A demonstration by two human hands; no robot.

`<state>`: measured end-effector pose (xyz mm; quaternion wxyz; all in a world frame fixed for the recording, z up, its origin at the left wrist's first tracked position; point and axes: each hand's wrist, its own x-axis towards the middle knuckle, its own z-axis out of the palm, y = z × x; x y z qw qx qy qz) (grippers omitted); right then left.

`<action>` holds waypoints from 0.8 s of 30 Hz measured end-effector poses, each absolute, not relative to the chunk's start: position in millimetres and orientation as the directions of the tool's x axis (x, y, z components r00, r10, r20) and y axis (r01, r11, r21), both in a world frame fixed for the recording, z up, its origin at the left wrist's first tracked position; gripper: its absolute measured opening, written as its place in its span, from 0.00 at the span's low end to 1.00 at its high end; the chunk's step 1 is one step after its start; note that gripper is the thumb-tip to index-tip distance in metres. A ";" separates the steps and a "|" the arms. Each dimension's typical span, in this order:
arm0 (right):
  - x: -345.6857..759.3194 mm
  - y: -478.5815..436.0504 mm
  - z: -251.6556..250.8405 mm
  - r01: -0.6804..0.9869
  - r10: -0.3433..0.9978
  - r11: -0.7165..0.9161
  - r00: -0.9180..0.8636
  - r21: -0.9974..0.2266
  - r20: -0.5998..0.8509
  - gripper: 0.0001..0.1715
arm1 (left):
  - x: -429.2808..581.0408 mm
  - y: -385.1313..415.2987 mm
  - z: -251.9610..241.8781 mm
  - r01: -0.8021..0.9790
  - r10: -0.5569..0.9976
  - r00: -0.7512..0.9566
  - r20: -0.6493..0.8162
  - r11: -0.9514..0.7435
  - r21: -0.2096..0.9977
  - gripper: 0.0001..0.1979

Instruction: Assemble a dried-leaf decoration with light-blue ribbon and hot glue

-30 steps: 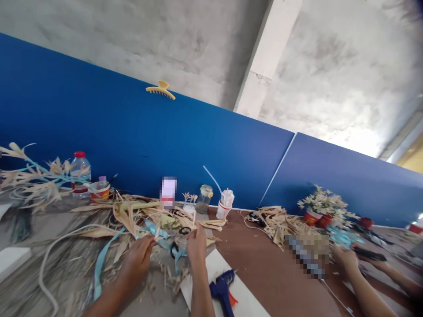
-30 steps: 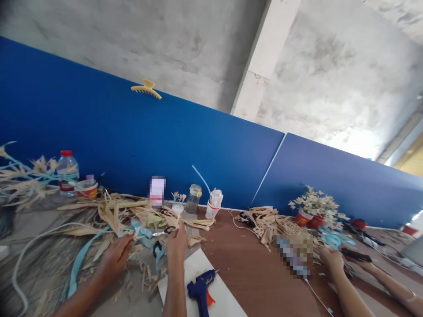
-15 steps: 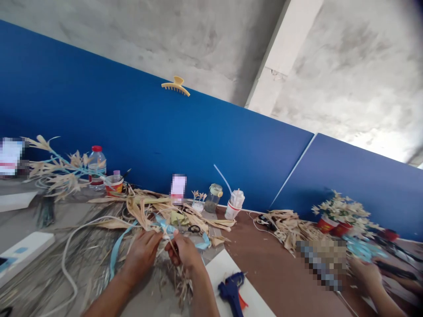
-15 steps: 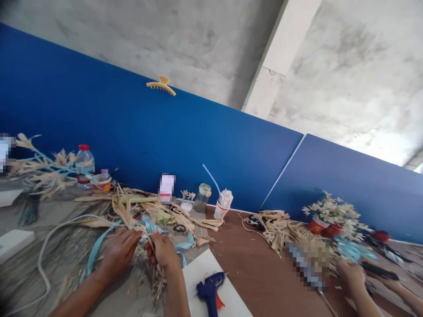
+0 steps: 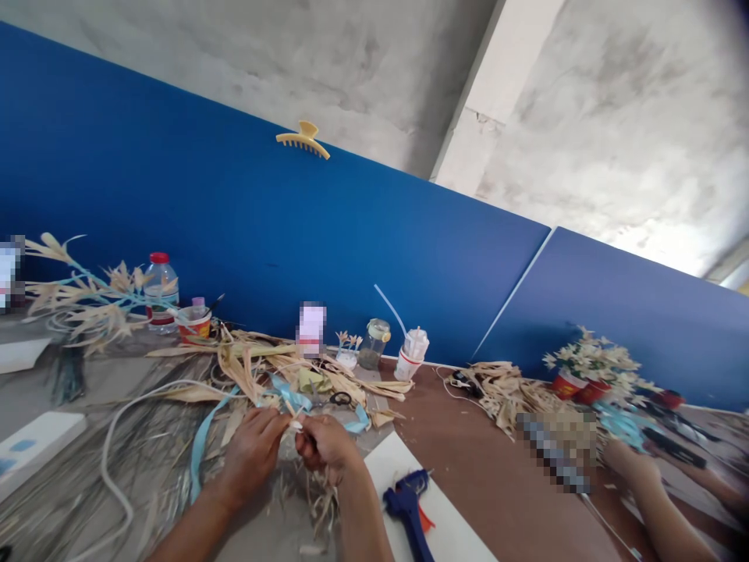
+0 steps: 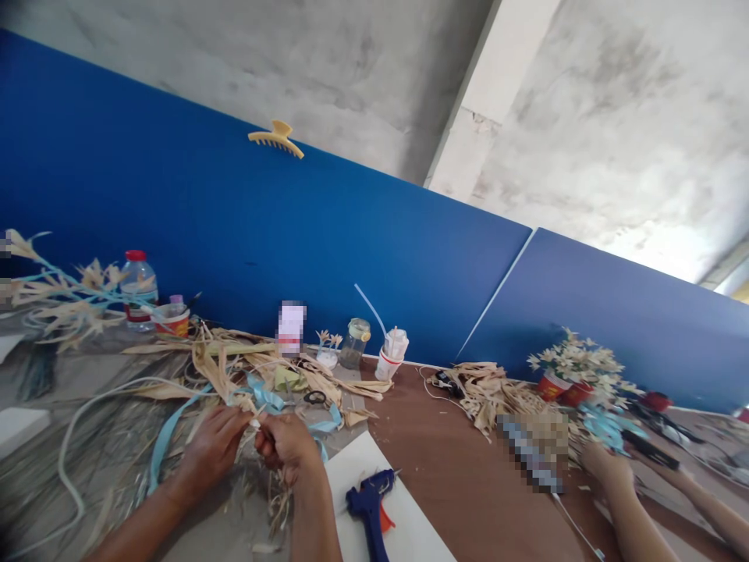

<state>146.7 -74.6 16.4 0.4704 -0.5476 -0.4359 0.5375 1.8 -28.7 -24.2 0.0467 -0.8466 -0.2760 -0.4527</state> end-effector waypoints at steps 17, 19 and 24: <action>170.6 -72.3 13.8 -0.076 0.983 -0.182 -0.025 -0.980 -0.180 0.32 | 6.4 -34.6 -17.6 0.299 0.794 0.463 0.394 -0.558 0.774 0.17; 169.6 -74.4 15.3 -0.025 0.985 -0.173 -0.033 -0.985 -0.172 0.33 | 7.3 -36.1 -16.9 0.314 0.789 0.477 0.388 -0.565 0.763 0.17; 170.9 -77.5 19.4 0.136 0.981 -0.176 -0.055 -0.975 -0.184 0.26 | 8.1 -36.3 -19.1 0.302 0.761 0.523 0.383 -0.586 0.752 0.17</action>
